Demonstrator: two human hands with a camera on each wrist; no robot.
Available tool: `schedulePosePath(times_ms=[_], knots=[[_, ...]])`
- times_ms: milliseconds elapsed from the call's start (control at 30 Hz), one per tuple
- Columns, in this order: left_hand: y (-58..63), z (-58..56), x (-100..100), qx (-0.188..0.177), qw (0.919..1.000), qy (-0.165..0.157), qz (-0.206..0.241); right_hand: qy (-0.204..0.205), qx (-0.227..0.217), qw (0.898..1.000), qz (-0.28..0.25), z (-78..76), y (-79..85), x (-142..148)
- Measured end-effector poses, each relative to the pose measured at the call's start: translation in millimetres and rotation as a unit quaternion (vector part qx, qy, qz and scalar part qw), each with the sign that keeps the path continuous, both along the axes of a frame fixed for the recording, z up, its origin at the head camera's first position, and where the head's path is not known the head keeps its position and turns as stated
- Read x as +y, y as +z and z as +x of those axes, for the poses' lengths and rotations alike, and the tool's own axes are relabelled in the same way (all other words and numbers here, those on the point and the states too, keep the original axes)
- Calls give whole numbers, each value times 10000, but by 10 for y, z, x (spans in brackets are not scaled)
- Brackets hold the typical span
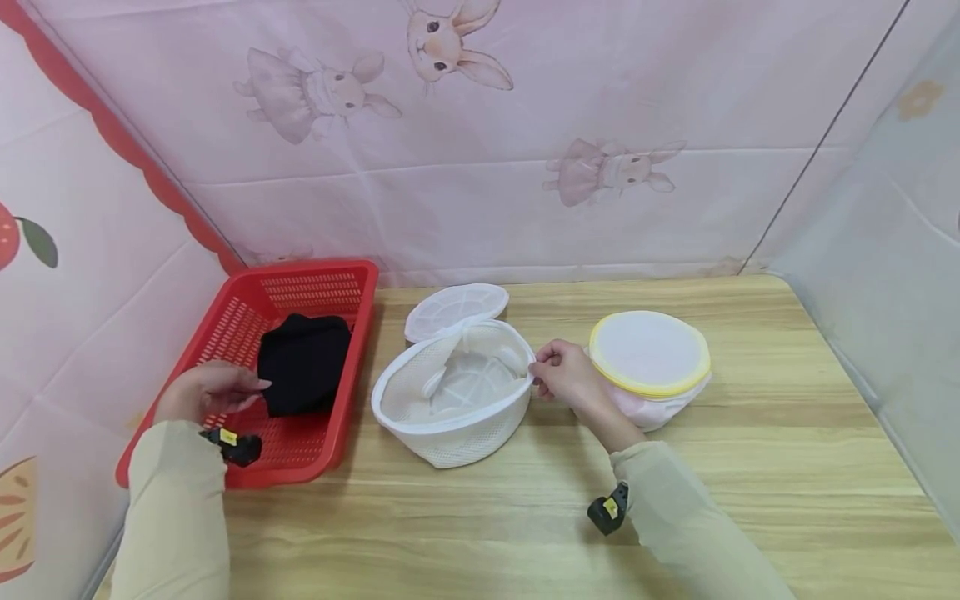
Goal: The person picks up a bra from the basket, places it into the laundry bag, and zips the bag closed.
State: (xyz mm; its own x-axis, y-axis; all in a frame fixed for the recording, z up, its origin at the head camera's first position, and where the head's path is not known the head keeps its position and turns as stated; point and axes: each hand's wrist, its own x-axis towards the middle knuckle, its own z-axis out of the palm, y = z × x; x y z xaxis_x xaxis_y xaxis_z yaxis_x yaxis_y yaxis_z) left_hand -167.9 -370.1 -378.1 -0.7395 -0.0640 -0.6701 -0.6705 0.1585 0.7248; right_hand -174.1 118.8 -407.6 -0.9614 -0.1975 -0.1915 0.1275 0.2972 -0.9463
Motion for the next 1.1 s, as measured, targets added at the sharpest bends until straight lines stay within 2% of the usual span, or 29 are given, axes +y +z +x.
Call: schedulePosePath(times_ms=[167, 400, 633, 933, 1100], knots=[[12, 15, 9, 31, 9999, -83, 139, -80, 28, 10000, -29, 5, 22, -8], [19, 14, 34, 187, 9998, 4, 67, -35, -51, 9999, -82, 0, 26, -12], [79, -4, 81, 391, 9992, 57, 90, -12, -91, 9999, -109, 0, 29, -8], [191, 2, 137, 624, 9960, -225, -600, 14, -178, 9998, -96, 2, 41, -9], [239, -7, 162, 711, 9935, -328, -832, 16, -256, 9996, -81, 1, 60, -12]])
